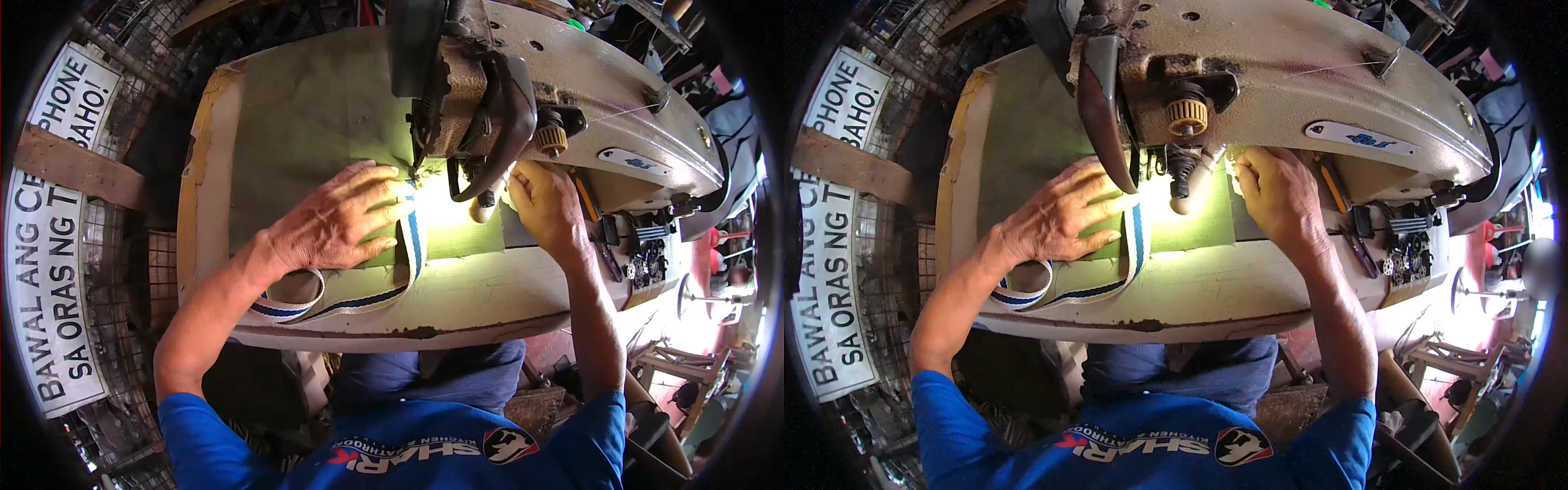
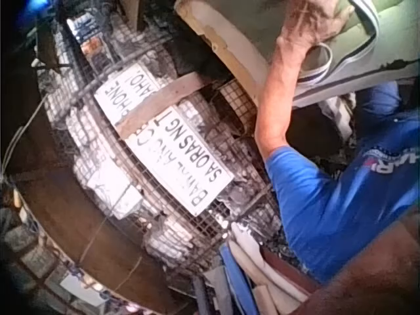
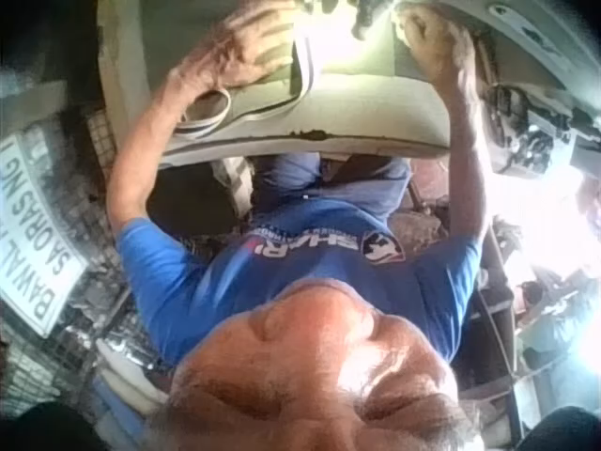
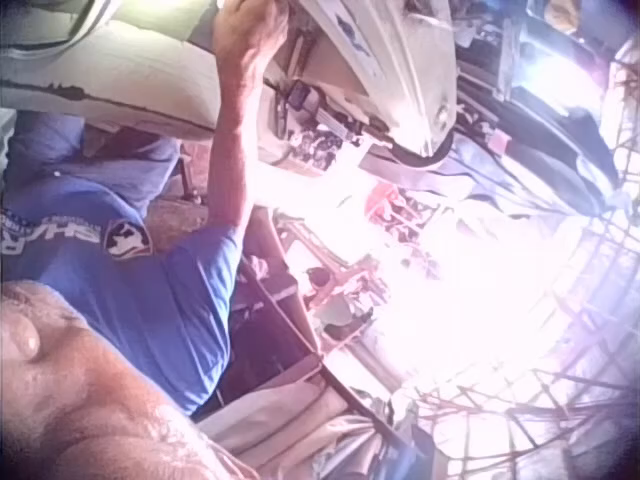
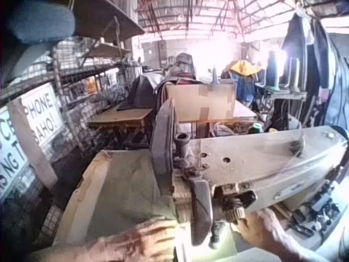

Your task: The recorder uses an industrial sewing machine to sew straps and finish a green tote bag.

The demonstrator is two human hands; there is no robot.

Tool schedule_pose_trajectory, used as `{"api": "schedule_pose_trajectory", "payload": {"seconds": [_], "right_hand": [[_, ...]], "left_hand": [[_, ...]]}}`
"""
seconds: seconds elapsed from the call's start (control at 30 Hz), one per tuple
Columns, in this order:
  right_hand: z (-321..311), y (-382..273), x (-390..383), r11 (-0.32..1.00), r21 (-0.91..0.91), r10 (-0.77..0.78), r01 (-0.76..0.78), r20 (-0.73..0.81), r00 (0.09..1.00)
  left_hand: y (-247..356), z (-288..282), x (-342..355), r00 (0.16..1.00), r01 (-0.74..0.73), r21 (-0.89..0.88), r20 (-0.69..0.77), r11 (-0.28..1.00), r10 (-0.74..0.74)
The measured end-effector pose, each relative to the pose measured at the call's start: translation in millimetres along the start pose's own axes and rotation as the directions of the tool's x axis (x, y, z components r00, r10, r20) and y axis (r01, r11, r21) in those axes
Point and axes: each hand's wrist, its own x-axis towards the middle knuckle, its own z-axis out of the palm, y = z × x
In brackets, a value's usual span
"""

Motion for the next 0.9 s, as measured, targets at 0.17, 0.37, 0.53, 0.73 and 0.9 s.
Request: {"api": "schedule_pose_trajectory", "payload": {"seconds": [0.17, 0.37, 0.53, 0.73, 0.9], "right_hand": [[9.9, -29.2, -17.4, 0.898, -0.322, -0.376, 0.301, -0.205, 0.904], [36.6, -50.9, -17.3, 0.819, -0.029, -0.569, 0.574, 0.096, 0.817], [43.7, -47.6, -12.2, 0.813, 0.002, -0.583, 0.583, 0.021, 0.813], [41.5, -49.6, -15.3, 0.825, -0.023, -0.564, 0.564, 0.006, 0.826], [38.6, -47.2, -13.3, 0.833, 0.009, -0.553, 0.553, 0.042, 0.832]], "left_hand": [[2.3, 0.9, -1.1, 1.000, 0.001, 0.046, 0.023, 0.999, -0.002], [5.5, 2.1, -1.8, 1.000, 0.011, 0.066, 0.006, 0.998, -0.012], [5.7, 4.1, -2.2, 0.998, 0.058, 0.042, -0.022, 0.997, -0.057], [5.3, 5.6, -3.4, 0.997, 0.078, 0.017, -0.018, 0.997, -0.078], [2.3, 5.4, -4.5, 0.997, 0.073, 0.000, -0.009, 0.997, -0.073]]}}
